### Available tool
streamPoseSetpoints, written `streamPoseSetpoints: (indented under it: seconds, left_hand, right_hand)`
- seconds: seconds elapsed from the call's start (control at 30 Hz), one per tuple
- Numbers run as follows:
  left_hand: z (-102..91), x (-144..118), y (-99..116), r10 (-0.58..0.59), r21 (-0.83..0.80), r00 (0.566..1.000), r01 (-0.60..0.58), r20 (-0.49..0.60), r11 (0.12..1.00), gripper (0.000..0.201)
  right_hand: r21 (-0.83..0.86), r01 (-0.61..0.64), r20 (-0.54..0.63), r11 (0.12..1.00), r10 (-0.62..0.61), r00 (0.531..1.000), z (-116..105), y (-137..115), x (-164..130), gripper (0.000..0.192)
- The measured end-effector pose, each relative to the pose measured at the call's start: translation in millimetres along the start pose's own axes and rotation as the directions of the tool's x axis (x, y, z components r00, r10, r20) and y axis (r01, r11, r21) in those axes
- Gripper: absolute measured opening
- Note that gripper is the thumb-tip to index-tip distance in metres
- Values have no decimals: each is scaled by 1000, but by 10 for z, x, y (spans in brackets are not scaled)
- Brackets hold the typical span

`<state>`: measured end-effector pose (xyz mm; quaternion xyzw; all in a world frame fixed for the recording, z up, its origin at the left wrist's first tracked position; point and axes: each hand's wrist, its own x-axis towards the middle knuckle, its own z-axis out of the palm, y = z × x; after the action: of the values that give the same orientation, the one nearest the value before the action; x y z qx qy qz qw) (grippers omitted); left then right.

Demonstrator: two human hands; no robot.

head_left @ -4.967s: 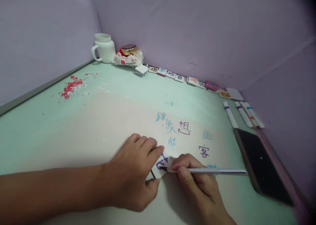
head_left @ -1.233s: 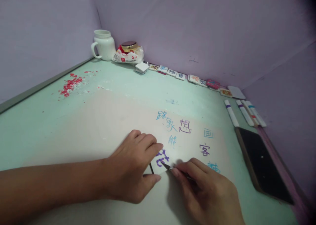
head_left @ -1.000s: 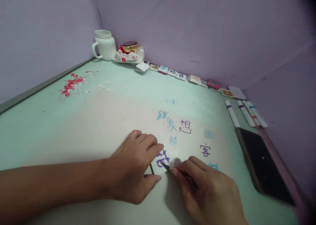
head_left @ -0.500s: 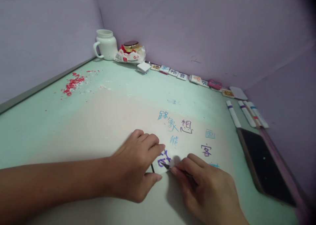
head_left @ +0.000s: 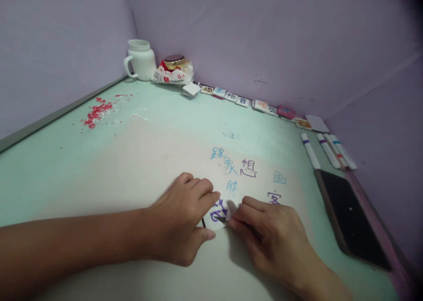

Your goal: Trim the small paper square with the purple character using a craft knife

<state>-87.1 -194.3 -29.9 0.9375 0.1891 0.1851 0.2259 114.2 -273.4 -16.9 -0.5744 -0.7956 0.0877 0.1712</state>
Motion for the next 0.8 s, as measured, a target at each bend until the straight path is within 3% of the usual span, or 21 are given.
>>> streamPoseSetpoints:
  seconds: [0.57,0.8]
  left_hand:
    - [14,0,-8,-8,9,1000,8,3,1000,34]
    - [14,-11,-17,-9,-15,1000,9,-4,1000,40]
  right_hand:
    - [174,-75,155,982,48,987,-51,75,18,21]
    - [46,-248,125,968,240,963,-10,-52,-11,22]
